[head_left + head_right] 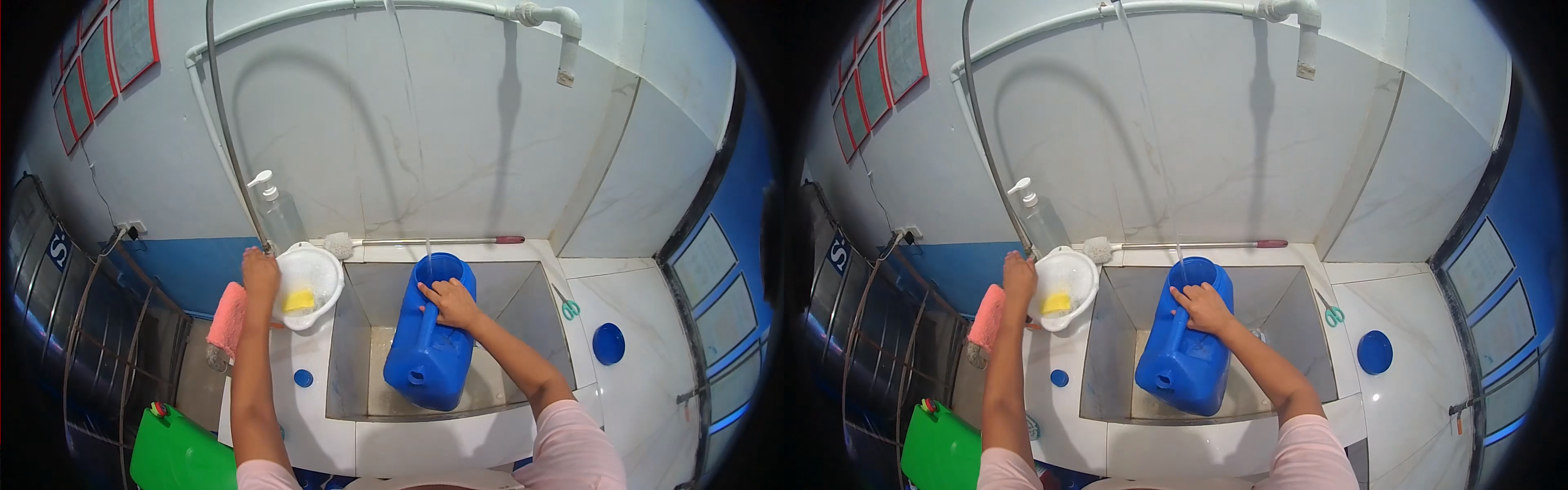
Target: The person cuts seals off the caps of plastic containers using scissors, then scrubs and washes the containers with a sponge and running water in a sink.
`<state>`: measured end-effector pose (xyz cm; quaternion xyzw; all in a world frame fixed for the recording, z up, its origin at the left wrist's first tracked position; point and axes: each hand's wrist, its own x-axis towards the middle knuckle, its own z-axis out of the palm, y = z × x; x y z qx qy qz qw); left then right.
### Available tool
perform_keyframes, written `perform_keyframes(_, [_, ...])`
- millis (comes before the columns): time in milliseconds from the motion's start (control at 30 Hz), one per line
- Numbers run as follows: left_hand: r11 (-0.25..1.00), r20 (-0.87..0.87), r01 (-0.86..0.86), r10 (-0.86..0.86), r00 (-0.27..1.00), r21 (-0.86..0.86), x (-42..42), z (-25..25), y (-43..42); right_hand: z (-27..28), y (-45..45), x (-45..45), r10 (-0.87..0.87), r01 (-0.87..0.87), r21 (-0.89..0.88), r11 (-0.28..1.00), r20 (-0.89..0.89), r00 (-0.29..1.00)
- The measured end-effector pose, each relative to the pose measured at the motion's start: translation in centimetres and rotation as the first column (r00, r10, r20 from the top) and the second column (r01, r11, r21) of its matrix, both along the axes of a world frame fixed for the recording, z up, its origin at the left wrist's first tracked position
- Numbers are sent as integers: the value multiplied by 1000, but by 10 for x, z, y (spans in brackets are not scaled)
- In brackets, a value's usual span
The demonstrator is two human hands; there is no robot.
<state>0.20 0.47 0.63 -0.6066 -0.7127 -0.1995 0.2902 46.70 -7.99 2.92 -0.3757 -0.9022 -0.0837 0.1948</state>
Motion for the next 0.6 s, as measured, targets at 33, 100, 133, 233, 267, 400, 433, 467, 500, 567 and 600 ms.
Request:
perform_keyframes(33, [987,115,134,-143,983,84,35,24,-28,3,-1,4,5,-5,5,1000,2,1000])
perform_keyframes(100, [945,781,327,-186,596,-24,102,44,-98,13,3,9,59,-59,40,997,5,998])
perform_keyframes(133, [896,903,427,-276,330,118,124,22,-125,29,6,4,84,-81,78,994,-29,996])
perform_keyframes(233, [777,951,593,304,-61,-211,164,-28,-183,135,24,-25,59,-51,79,996,-104,993])
perform_keyframes(267, [775,949,594,309,-57,-216,175,-30,-199,186,23,-35,28,-19,71,997,-128,991])
perform_keyframes(400, [830,584,423,150,-797,364,199,-5,-234,317,25,-55,40,39,271,962,-278,960])
perform_keyframes(433, [853,518,379,156,-841,358,210,-4,-248,322,26,-56,9,39,177,983,-258,966])
perform_keyframes(467, [876,445,332,155,-882,351,215,0,-264,329,28,-59,-18,38,84,996,-230,973])
perform_keyframes(500, [876,450,329,150,-880,352,209,4,-284,317,54,-63,-125,130,30,991,-136,983])
perform_keyframes(567, [889,252,306,227,-941,342,189,23,-326,307,47,-71,-171,169,-24,985,-125,977])
perform_keyframes(600, [925,370,267,157,-916,269,170,46,-341,304,42,-73,-227,219,-80,972,-110,968])
